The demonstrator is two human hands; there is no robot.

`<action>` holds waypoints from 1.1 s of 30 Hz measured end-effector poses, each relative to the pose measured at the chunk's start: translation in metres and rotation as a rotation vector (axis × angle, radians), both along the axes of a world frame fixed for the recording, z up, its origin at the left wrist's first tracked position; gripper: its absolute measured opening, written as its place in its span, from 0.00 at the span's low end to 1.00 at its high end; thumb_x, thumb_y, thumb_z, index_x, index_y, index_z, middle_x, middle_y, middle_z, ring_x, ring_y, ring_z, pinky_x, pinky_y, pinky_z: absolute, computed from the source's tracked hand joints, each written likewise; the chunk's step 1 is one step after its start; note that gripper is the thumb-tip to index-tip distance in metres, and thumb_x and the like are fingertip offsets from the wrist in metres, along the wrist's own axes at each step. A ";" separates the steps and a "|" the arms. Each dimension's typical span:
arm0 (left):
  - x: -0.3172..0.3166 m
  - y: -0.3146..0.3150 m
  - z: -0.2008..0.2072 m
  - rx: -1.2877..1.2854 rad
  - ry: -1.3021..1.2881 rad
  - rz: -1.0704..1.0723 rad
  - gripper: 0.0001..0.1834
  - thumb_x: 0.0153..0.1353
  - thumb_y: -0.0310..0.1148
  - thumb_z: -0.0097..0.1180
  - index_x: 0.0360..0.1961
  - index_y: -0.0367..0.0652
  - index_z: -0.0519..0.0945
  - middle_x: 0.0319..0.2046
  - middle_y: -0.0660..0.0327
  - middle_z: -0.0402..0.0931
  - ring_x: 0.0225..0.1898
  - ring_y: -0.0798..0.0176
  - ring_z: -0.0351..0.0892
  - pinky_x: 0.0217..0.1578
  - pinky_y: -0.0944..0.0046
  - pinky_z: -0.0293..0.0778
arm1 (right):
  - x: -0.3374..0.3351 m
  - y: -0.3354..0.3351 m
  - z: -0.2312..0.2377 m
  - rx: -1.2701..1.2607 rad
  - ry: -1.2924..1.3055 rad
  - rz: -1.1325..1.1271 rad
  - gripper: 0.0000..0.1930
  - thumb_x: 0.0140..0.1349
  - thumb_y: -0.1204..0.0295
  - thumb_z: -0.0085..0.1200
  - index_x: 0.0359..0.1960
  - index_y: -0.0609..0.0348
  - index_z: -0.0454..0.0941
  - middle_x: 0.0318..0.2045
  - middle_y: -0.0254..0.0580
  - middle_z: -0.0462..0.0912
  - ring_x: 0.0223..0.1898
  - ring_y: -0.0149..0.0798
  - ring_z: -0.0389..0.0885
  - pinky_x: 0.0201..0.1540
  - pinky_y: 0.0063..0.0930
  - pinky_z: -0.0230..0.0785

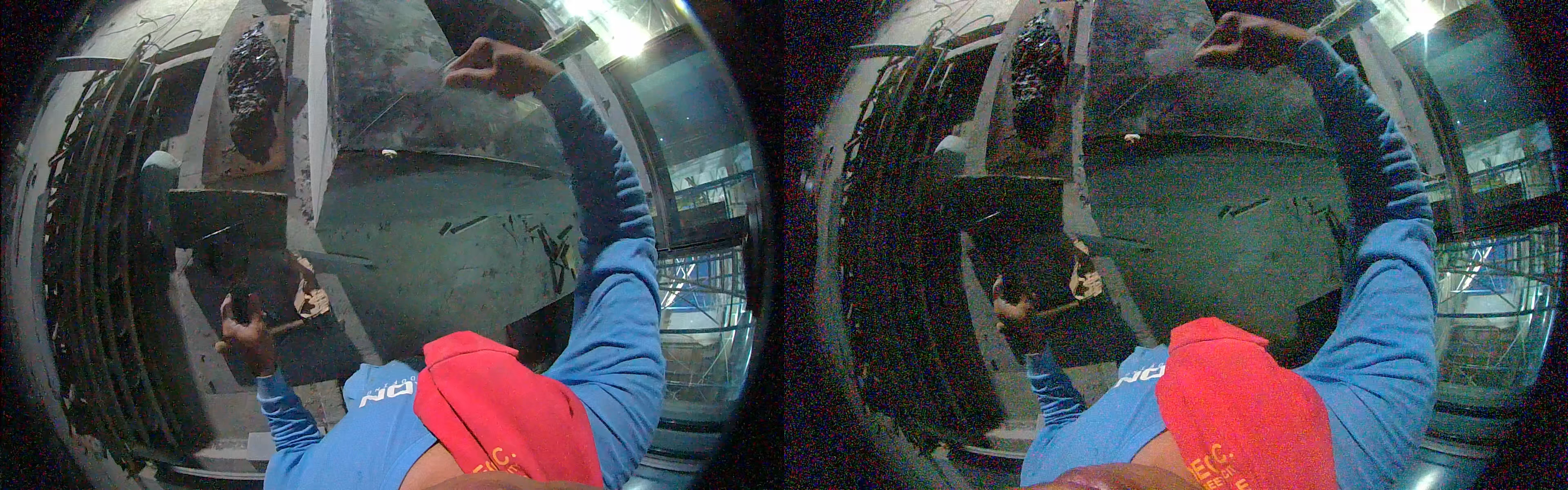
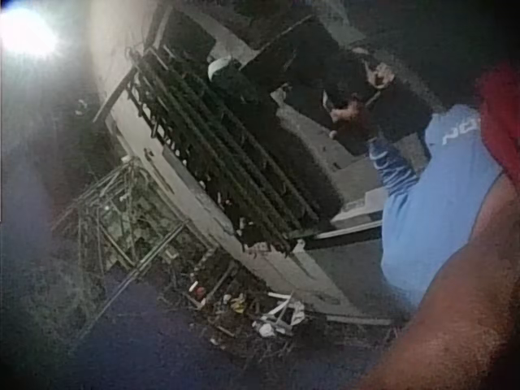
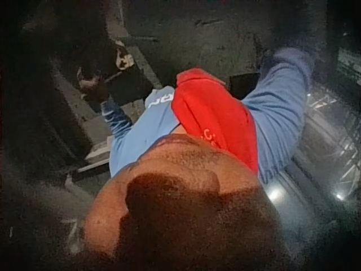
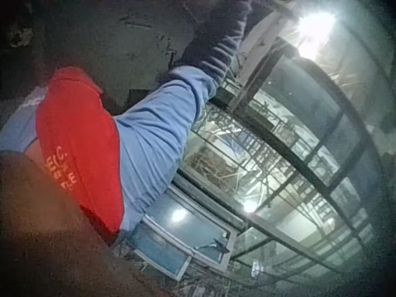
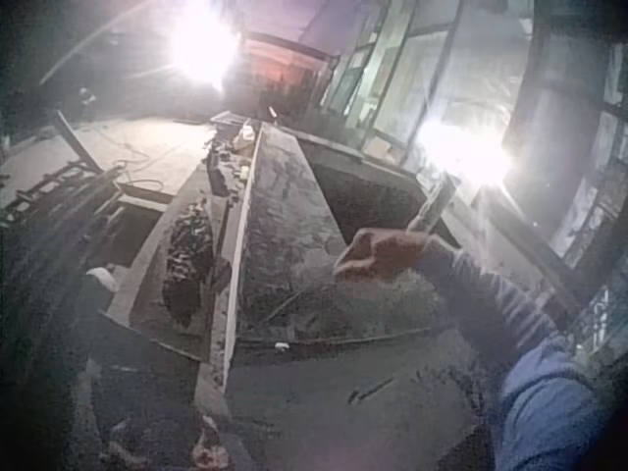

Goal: The person scoops plaster from a hawk and applies it to a ceiling surface using a trowel, smoothing the material in repeated strokes. The person works on a section of the ceiling, spreading and leveling the plaster.

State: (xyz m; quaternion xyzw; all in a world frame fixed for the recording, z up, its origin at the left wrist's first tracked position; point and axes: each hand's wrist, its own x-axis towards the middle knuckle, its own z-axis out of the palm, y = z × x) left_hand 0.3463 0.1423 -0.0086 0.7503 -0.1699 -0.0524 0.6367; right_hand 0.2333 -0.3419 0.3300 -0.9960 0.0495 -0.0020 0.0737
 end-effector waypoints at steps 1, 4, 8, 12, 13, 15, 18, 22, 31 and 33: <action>0.002 -0.001 -0.001 0.076 -0.024 0.022 0.21 0.67 0.35 0.67 0.55 0.35 0.78 0.41 0.59 0.81 0.34 0.69 0.78 0.33 0.66 0.76 | -0.001 0.001 -0.002 0.026 0.055 0.085 0.18 0.71 0.54 0.59 0.45 0.56 0.87 0.30 0.44 0.88 0.32 0.47 0.86 0.41 0.37 0.76; 0.003 -0.004 -0.003 0.136 -0.020 0.085 0.22 0.66 0.35 0.67 0.56 0.34 0.77 0.44 0.57 0.81 0.35 0.66 0.79 0.35 0.66 0.77 | 0.001 0.008 -0.005 -0.211 -0.070 0.435 0.16 0.73 0.56 0.57 0.49 0.53 0.88 0.27 0.43 0.87 0.27 0.41 0.83 0.38 0.35 0.75; 0.008 0.000 0.000 0.162 -0.224 0.035 0.21 0.67 0.36 0.66 0.55 0.33 0.78 0.46 0.56 0.82 0.38 0.63 0.80 0.38 0.65 0.79 | 0.002 0.009 0.014 0.178 0.491 -0.513 0.22 0.70 0.50 0.59 0.49 0.58 0.88 0.29 0.41 0.86 0.34 0.40 0.85 0.41 0.34 0.77; 0.014 0.002 0.000 0.111 0.062 0.068 0.20 0.67 0.37 0.66 0.53 0.33 0.80 0.46 0.54 0.82 0.39 0.61 0.81 0.40 0.62 0.79 | -0.004 0.013 0.008 -0.069 -0.167 0.384 0.20 0.71 0.53 0.59 0.45 0.60 0.89 0.20 0.33 0.80 0.25 0.31 0.82 0.34 0.33 0.78; 0.015 0.001 -0.001 0.129 -0.009 0.061 0.20 0.67 0.36 0.66 0.53 0.33 0.80 0.46 0.55 0.82 0.39 0.61 0.82 0.41 0.62 0.79 | -0.005 0.007 0.010 0.007 0.043 0.133 0.21 0.70 0.52 0.60 0.45 0.59 0.89 0.25 0.36 0.82 0.29 0.33 0.83 0.38 0.33 0.78; 0.018 0.000 0.000 0.156 -0.158 0.067 0.20 0.67 0.36 0.66 0.53 0.33 0.80 0.45 0.55 0.82 0.40 0.60 0.82 0.41 0.60 0.78 | -0.006 -0.005 0.018 0.161 0.448 -0.354 0.22 0.68 0.50 0.61 0.45 0.58 0.89 0.34 0.42 0.87 0.37 0.38 0.85 0.46 0.32 0.78; 0.018 0.000 0.003 0.176 -0.459 0.074 0.20 0.67 0.35 0.66 0.53 0.33 0.80 0.46 0.53 0.83 0.41 0.59 0.82 0.42 0.60 0.78 | -0.013 0.002 0.017 0.015 0.204 -0.139 0.22 0.69 0.50 0.61 0.46 0.57 0.89 0.39 0.48 0.87 0.41 0.44 0.85 0.52 0.33 0.77; 0.016 -0.002 0.008 0.238 0.175 0.024 0.21 0.67 0.36 0.65 0.55 0.33 0.79 0.45 0.54 0.83 0.42 0.57 0.82 0.48 0.59 0.77 | -0.017 -0.021 0.016 -0.038 0.251 -0.299 0.22 0.70 0.53 0.60 0.48 0.60 0.88 0.36 0.47 0.89 0.37 0.38 0.84 0.48 0.33 0.76; 0.014 -0.011 -0.021 0.009 -0.108 -0.051 0.21 0.67 0.35 0.65 0.55 0.33 0.78 0.47 0.52 0.83 0.44 0.59 0.83 0.49 0.59 0.78 | -0.012 -0.042 0.016 -0.014 0.378 -0.472 0.21 0.70 0.52 0.60 0.45 0.59 0.89 0.20 0.36 0.81 0.23 0.26 0.75 0.24 0.31 0.68; 0.012 -0.012 -0.023 0.041 -0.083 -0.024 0.22 0.67 0.35 0.66 0.56 0.32 0.77 0.47 0.52 0.83 0.44 0.58 0.83 0.49 0.59 0.78 | -0.013 -0.038 0.020 -0.039 0.315 -0.478 0.21 0.70 0.52 0.59 0.45 0.59 0.89 0.18 0.35 0.79 0.22 0.27 0.74 0.24 0.31 0.67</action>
